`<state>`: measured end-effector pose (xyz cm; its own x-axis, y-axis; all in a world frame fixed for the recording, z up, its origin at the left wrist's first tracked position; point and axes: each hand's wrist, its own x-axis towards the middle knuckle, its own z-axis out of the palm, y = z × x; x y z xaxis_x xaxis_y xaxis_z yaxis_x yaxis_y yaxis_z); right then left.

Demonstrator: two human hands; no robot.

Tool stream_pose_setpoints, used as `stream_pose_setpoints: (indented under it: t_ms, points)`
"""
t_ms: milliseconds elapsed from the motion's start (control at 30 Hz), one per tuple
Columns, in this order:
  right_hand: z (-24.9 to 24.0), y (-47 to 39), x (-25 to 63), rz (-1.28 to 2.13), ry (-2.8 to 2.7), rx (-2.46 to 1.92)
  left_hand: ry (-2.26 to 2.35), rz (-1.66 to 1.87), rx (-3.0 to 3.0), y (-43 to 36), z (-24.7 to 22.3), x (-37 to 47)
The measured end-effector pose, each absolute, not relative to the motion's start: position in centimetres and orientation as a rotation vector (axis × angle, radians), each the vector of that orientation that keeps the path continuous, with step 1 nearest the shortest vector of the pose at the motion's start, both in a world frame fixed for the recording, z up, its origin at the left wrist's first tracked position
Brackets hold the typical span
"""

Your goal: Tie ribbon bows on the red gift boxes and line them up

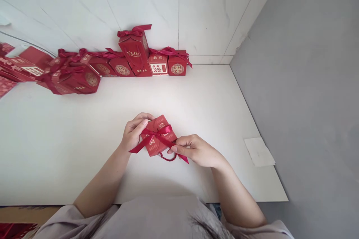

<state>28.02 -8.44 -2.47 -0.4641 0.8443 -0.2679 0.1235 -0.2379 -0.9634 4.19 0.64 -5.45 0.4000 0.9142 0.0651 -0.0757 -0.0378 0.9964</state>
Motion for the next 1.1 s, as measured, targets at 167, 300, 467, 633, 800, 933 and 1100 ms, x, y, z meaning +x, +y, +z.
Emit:
stream_pose_setpoints:
  t_ms: [167, 300, 467, 633, 800, 933, 1100]
  points:
    - [-2.8, -8.1, 28.8, 1.791, -1.501, -1.127, 0.806, 0.928, 1.407, 0.8, -5.4, 4.0]
    - [-3.4, -7.8, 29.1, 1.792, -1.514, -1.090, 0.786, 0.908, 1.334, 0.6, -5.4, 4.2]
    - [-3.4, -7.7, 29.1, 1.595, -1.571, -1.151, 0.686, 0.869, 1.140, 0.6, -5.3, 4.4]
    - [-2.6, -7.8, 29.0, 1.423, -1.672, -1.284, 0.587, 0.838, 1.145, 0.8, -5.1, 4.1]
    - [-2.1, -7.8, 28.9, 1.348, -1.641, -1.403, 0.691, 0.780, 1.382, 0.9, -4.6, 3.5]
    - [-2.0, -7.7, 28.8, 1.320, -1.610, -1.425, 0.697, 0.748, 1.464, 0.8, -3.9, 3.3]
    - [-2.3, -7.9, 28.7, 1.468, -1.681, -1.368, 0.726, 0.778, 1.466, 0.9, -3.9, 3.2]
